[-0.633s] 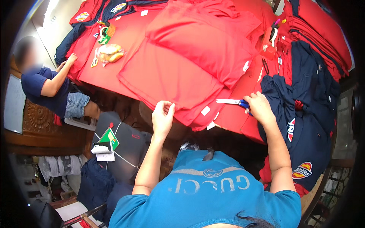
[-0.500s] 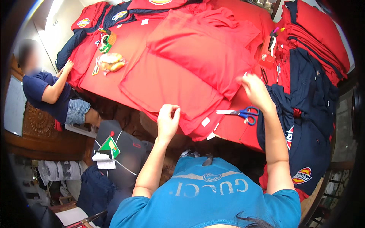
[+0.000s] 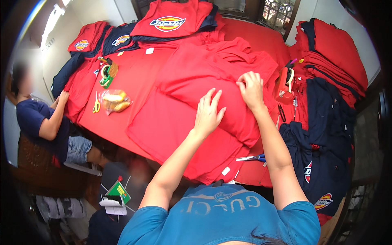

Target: The person uses blue-handled scissors to cut tags off a stack of red shirts laid out on a table. They repeatedly pick up a shirt, snip the tag, and place the shirt back on the pile. A second person is visible in the background working on similar items.

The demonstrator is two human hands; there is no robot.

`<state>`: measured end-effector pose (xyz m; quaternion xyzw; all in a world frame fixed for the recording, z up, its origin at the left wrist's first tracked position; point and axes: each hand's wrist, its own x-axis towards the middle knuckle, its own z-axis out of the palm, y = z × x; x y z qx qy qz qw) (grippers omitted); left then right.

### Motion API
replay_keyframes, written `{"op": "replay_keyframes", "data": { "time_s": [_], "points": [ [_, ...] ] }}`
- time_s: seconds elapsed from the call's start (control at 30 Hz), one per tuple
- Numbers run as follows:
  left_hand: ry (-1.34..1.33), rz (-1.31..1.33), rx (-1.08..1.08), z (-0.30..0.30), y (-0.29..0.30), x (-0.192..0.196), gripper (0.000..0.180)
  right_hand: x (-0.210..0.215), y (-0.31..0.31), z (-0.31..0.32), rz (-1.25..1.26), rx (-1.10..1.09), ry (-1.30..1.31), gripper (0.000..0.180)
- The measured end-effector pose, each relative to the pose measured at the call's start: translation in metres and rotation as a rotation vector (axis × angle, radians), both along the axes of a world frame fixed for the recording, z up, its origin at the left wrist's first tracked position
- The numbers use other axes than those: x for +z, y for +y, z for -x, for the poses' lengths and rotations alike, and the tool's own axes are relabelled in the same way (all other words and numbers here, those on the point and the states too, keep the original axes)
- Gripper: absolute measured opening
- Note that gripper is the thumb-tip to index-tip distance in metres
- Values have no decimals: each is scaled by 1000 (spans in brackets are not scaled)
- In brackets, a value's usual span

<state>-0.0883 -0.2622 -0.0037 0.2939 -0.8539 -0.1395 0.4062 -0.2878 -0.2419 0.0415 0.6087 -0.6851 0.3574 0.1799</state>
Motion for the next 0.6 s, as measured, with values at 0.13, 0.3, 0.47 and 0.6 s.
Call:
{"op": "replay_keyframes", "data": {
  "time_s": [0.13,0.3,0.47,0.6],
  "points": [
    [67,136,36,7,-25,-3,88,6,30,-34,-90,351,134,14],
    [-96,276,7,2,-53,-5,72,-2,34,-30,-266,388,-38,14],
    [-187,250,-78,-3,-62,5,65,6,36,66,96,-49,-610,19],
    [-125,218,-137,9,-71,12,81,-30,81,222,132,-697,-546,34]
  ]
}}
